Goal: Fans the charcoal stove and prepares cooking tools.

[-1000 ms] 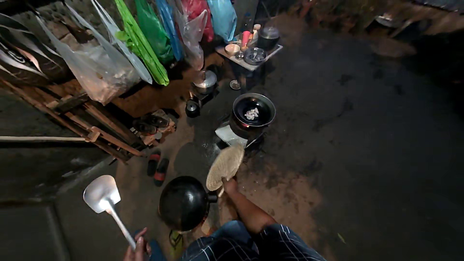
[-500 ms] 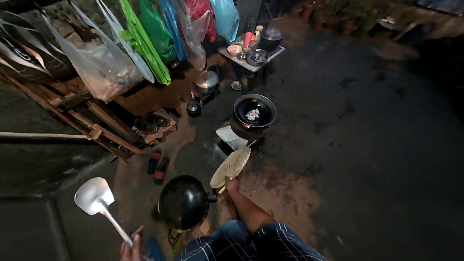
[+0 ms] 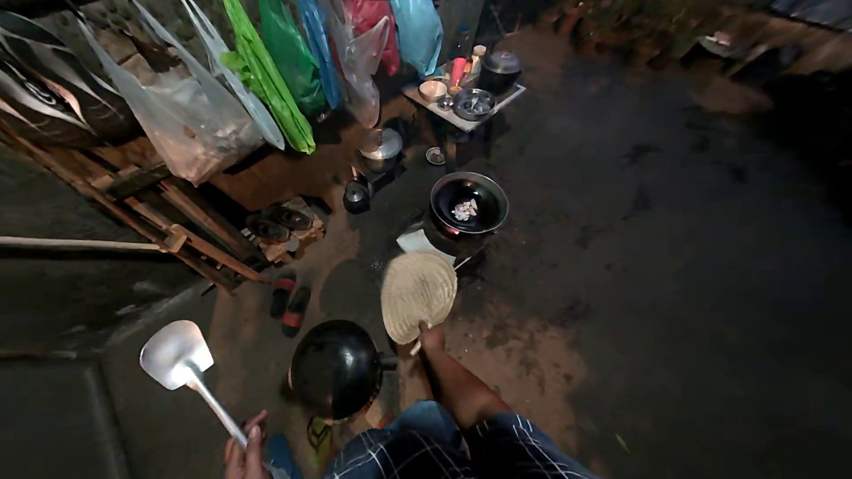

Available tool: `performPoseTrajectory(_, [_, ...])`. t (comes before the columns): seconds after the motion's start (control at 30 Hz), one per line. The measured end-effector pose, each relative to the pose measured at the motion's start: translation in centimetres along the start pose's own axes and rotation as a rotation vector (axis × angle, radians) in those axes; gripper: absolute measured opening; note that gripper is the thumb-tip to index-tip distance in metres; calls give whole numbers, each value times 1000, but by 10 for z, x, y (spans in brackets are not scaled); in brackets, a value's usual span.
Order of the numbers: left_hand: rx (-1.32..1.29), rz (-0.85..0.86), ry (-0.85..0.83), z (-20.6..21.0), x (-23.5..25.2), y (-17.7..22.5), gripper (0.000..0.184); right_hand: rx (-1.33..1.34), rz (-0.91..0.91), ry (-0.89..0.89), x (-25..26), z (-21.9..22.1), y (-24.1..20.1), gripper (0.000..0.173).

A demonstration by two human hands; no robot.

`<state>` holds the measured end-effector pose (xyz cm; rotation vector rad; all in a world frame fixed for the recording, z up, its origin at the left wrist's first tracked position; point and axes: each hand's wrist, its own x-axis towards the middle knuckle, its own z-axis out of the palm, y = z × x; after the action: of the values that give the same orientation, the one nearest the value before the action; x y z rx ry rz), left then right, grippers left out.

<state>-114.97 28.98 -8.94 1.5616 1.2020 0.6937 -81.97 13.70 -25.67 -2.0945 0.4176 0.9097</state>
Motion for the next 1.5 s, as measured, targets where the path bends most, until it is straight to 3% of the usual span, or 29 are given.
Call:
performPoseTrajectory(0.2, [-5,-41,-3,-1,0,4,38,287,-30,-87,-15,15,-11,49])
performPoseTrajectory(0.33, [-16,-48,-11,-2,0,1,39,740,205,-50,-8,28,-22,48])
performPoseTrajectory(0.43, [-13,-23,-2,-4,2,-1,36,885,217,-63,-3,35,-35,44])
performPoseTrajectory(0.57, [-22,-30,0,-5,1,0,36,806,257,-53,4,32,-39,52])
performPoseTrajectory(0.7, [-18,-37,3,-7,1,1,37,771,148,-41,10,40,-37,47])
performPoseTrajectory(0.8, [-10,-55,5,-8,1,2,37,701,238,-67,6,35,-38,51])
performPoseTrajectory(0.9, [-28,-54,11,-7,2,3,38,298,146,-171,-3,34,-37,52])
performPoseTrajectory(1.03, [-35,-60,25,-5,1,4,38,-670,-350,-413,-16,18,-31,53])
performPoseTrajectory(1.1, [-36,-54,15,-5,2,4,39,-898,-521,-352,-23,0,-25,52])
performPoseTrajectory(1.17, [-54,-50,21,-4,4,3,38,-726,-489,-194,-26,-26,-8,59])
performPoseTrajectory(1.23, [-64,-45,21,-3,4,5,39,-327,-241,72,-19,-44,16,47])
performPoseTrajectory(1.33, [-54,-35,14,-2,2,3,39,172,114,437,3,-53,37,61])
performPoseTrajectory(1.4, [-52,-44,8,1,2,2,39,254,149,450,5,-47,38,62])
performPoseTrajectory(1.5, [-83,-72,4,8,3,7,40,-94,-18,122,-11,-38,24,59])
